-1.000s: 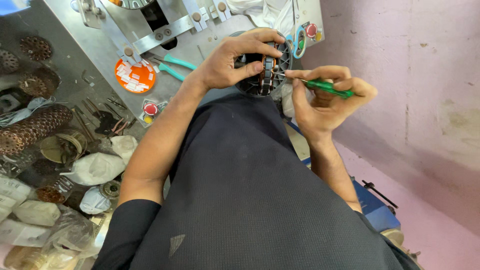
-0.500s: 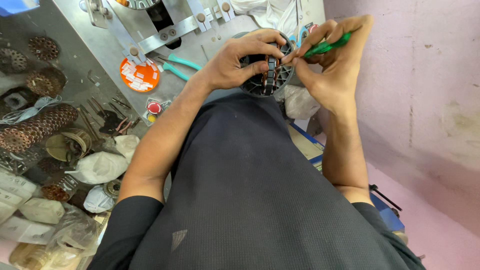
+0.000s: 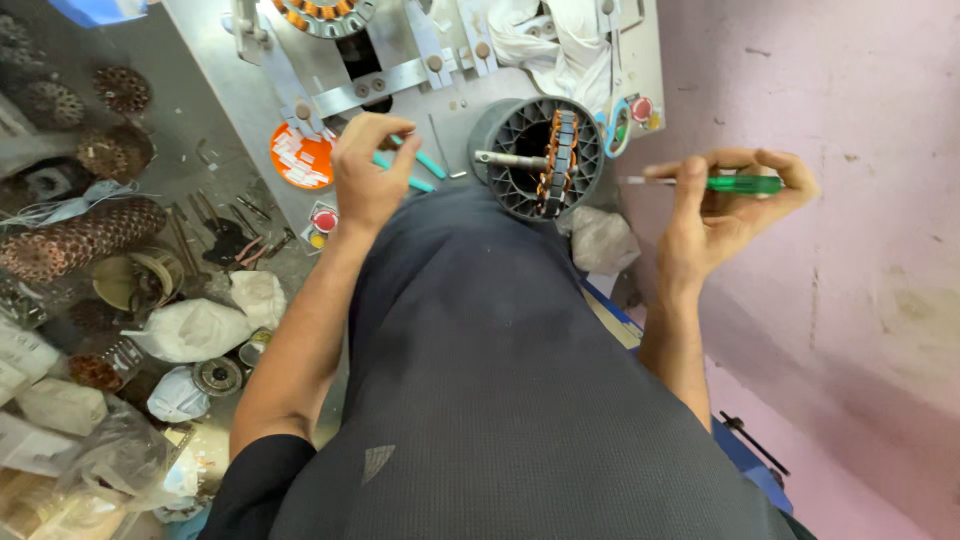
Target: The person wires and repairs a motor stator using a screwdriver and scissors at a workbench, handling small components and wires.
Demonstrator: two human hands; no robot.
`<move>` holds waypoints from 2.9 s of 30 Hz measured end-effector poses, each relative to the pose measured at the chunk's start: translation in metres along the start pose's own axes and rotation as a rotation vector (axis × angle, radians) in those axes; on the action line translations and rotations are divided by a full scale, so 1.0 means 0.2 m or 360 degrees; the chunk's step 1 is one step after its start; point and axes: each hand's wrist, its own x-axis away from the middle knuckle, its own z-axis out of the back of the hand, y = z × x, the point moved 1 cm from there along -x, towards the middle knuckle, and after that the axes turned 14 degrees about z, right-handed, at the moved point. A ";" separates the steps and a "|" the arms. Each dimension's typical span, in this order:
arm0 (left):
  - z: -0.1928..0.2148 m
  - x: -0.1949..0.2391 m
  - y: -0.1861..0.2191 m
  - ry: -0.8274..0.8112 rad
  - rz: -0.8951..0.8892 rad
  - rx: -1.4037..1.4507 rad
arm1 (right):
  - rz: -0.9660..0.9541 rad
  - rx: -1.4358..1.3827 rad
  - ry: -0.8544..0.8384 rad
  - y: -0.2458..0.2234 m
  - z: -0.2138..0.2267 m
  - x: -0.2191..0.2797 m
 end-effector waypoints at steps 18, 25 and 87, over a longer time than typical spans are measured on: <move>0.23 0.12 -0.57 0.0391 0.0460 -0.0563 | -0.0453 0.0386 -0.0333 0.73 -0.20 0.22; 0.23 0.14 -0.62 0.0315 0.0218 -0.0897 | -0.0586 0.0176 -0.0355 0.67 -0.21 0.19; -0.03 0.06 0.61 -0.0819 -0.0344 0.0670 | -0.0396 -0.0061 -0.0627 -0.15 -0.25 0.04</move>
